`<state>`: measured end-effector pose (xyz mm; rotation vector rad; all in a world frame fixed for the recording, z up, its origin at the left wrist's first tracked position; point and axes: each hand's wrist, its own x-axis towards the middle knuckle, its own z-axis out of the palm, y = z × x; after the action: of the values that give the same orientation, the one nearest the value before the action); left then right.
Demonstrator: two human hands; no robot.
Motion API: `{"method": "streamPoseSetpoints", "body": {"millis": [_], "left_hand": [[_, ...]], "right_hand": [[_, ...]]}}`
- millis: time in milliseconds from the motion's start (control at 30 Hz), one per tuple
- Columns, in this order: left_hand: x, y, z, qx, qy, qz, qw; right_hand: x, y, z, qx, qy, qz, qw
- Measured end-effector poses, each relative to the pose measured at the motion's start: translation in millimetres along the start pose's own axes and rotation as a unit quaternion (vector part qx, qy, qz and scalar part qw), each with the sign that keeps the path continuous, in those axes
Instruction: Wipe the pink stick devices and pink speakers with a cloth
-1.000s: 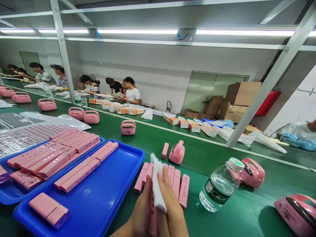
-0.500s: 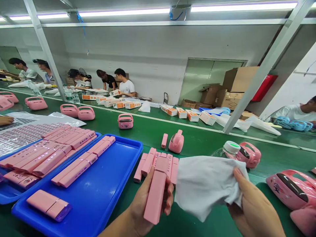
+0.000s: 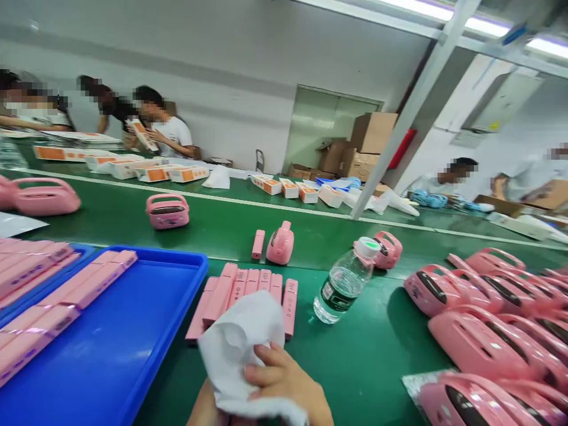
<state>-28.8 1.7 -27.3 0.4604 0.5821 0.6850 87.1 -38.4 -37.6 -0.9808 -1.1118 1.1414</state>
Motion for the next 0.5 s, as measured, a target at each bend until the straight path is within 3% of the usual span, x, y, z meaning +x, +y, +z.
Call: {"method": "streamPoseSetpoints", "body": {"millis": [133,200,367,500], "left_hand": [[2.4,1.8,9.7,-0.061,0.023,-0.061,0.996],[0.1,4.2,17.8,-0.103,0.056,-0.05,0.992],[-8.0,5.3,28.3,-0.017,0.026,0.035,0.999],[-4.7,3.8,28.2,0.044,0.009,0.038,0.998]], "right_hand": [[14.7,8.7,-9.0,0.106,0.104,0.052,0.988],[22.4,12.0,-8.2,0.148,0.126,0.065,0.979],[28.0,22.6,3.0,0.205,0.048,0.122,0.97],[27.2,26.4,9.5,0.229,0.041,0.141,0.962]]}}
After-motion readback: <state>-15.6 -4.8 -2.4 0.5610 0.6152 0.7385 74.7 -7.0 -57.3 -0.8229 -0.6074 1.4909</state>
